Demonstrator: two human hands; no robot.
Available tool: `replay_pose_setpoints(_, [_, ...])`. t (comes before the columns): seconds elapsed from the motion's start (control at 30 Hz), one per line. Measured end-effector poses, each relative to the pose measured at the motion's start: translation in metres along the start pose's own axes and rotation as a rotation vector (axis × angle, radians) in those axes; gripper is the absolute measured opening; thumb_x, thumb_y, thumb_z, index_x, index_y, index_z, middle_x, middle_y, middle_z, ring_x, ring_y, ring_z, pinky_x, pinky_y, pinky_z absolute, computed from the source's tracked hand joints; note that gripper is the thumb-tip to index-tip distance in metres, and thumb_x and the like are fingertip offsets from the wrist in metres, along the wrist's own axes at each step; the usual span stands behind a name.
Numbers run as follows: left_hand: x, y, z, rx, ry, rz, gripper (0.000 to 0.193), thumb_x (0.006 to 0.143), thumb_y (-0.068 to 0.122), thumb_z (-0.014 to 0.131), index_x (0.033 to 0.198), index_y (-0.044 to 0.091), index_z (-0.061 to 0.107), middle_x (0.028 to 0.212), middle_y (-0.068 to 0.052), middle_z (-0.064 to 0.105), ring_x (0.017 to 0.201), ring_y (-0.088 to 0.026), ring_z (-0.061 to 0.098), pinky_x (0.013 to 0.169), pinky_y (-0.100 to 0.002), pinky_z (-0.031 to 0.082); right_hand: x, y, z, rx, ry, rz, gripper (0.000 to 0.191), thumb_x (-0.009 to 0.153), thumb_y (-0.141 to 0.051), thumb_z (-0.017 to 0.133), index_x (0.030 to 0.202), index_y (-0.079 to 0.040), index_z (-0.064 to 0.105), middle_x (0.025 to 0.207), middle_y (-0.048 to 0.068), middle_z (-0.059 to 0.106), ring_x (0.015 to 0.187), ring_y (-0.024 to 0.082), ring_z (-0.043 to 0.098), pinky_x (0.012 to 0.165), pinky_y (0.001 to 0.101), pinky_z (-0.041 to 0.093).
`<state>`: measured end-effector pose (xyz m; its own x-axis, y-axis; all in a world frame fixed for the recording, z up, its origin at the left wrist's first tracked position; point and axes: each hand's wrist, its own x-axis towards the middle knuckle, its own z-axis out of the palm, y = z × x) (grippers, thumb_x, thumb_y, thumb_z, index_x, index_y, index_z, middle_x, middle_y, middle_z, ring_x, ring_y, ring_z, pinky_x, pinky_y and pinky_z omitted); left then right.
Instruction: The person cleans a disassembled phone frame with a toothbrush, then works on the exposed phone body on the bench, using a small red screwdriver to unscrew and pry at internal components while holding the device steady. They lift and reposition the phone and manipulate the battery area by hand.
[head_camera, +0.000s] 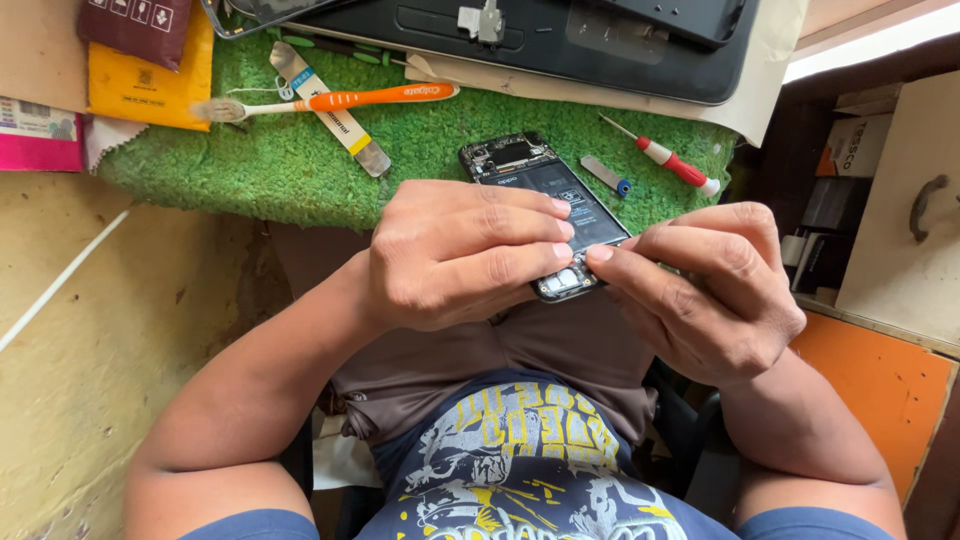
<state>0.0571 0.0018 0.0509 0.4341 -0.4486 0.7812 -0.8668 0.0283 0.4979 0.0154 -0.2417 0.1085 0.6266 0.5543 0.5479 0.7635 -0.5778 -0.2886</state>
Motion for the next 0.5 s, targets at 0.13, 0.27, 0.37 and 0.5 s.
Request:
replay_pose_setpoints(0.13, [-0.0003,-0.0013,-0.0021,-0.003,-0.009,0.031,0.022,0.095,0.006,0.080,0.112,-0.004,0.071,0.109,-0.016,0.072,0.105,-0.033,0.076,0.090,-0.040,0.066,0.0019,0.0004,-0.0019,0.014,-0.022,-0.006,0.031,0.074,0.005,0.090,0.101,-0.004,0.078,0.091,0.006,0.064,0.081,0.024,0.061,0.068,0.0345,0.048])
replay_pose_setpoints(0.27, [-0.0002,-0.0047,-0.0030,0.033,-0.015,0.083,0.017,0.098,0.004,0.075,0.112,-0.004,0.072,0.110,-0.016,0.072,0.105,-0.033,0.076,0.090,-0.040,0.066,0.0032,-0.0004,-0.0017,0.023,-0.028,-0.011,0.031,0.073,0.004,0.087,0.101,-0.003,0.078,0.091,0.007,0.064,0.081,0.024,0.062,0.069,0.0336,0.049])
replay_pose_setpoints(0.37, [-0.0002,-0.0053,-0.0031,0.052,-0.022,0.107,0.016,0.098,0.002,0.074,0.112,-0.004,0.072,0.112,-0.017,0.072,0.106,-0.032,0.076,0.091,-0.040,0.066,0.0035,0.0005,-0.0025,0.018,-0.039,-0.020,0.032,0.072,0.006,0.089,0.101,-0.003,0.078,0.091,0.006,0.064,0.081,0.024,0.062,0.069,0.0339,0.049])
replay_pose_setpoints(0.5, [-0.0010,-0.0024,-0.0039,0.086,-0.041,0.118,0.020,0.094,0.001,0.071,0.113,-0.005,0.071,0.112,-0.018,0.072,0.107,-0.033,0.075,0.093,-0.040,0.066,0.0023,0.0013,-0.0023,0.011,-0.045,-0.029,0.032,0.071,0.006,0.087,0.101,-0.003,0.078,0.091,0.006,0.064,0.081,0.024,0.062,0.069,0.0340,0.049])
